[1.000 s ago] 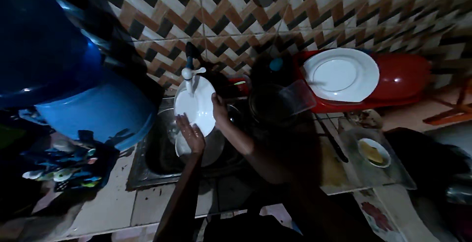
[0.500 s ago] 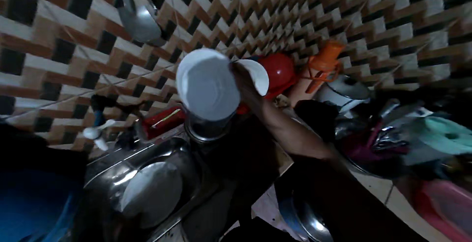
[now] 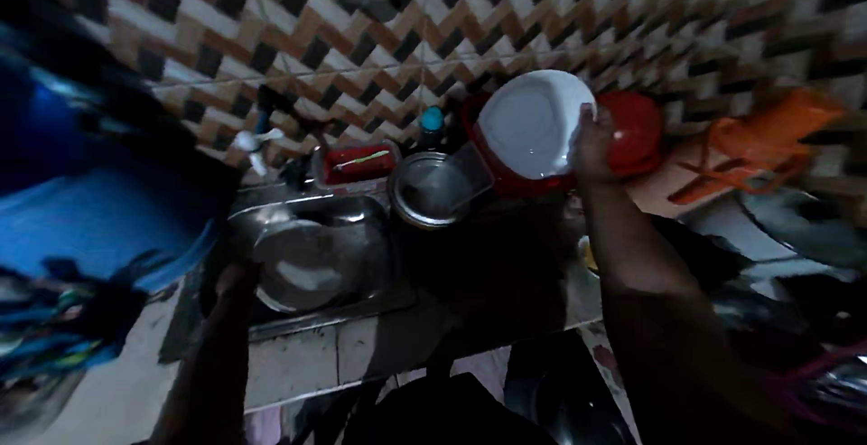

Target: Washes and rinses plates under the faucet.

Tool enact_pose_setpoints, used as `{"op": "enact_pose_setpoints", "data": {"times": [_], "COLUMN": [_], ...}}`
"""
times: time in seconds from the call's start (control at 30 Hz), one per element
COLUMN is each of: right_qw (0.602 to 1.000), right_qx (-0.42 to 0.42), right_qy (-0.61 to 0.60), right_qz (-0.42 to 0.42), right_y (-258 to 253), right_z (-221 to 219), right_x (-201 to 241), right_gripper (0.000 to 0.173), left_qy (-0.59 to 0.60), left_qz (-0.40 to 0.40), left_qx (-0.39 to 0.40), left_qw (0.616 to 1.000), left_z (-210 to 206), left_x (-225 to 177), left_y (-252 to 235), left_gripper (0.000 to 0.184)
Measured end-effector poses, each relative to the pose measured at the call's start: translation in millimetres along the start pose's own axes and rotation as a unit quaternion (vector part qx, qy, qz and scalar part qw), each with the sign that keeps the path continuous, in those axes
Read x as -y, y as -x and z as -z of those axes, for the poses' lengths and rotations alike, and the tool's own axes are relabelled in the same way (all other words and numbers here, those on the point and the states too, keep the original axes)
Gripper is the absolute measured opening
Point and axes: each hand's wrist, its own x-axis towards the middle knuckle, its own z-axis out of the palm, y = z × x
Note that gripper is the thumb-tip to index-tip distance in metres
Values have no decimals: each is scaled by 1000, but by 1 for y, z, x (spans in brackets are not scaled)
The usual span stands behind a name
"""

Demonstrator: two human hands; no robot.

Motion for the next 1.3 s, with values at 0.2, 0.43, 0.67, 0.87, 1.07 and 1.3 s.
{"op": "enact_pose_setpoints", "data": {"times": [0.2, 0.43, 0.67, 0.87, 1.07, 1.3], "right_qw": [966, 940, 805, 844, 857, 835], "right_qx": [-48, 271, 503, 425, 487, 486], "right_qy": [251, 130, -106, -96, -21, -86], "right_qz": [-28, 162, -298, -313, -167, -245], "right_y": [5, 216, 401, 433, 434, 444], "right_z": [-11, -105, -242, -241, -260, -264], "right_x": [-10, 83, 67, 75, 80, 83], "right_gripper": [59, 50, 54, 61, 55, 55], "left_qy": [-16, 188, 374, -55, -43, -40], "left_qz": [-96, -61, -69, -118, -279, -221], "left_qx": [-57, -80, 60, 38, 41, -5], "left_qw": [994, 977, 923, 991, 958, 974], "left_z": [46, 42, -21, -44, -57, -60], "left_x": [-32, 29, 60, 18, -41, -64], "left_y": [19, 12, 7, -19, -48, -62], "left_gripper": [46, 51, 54, 76, 80, 85]}}
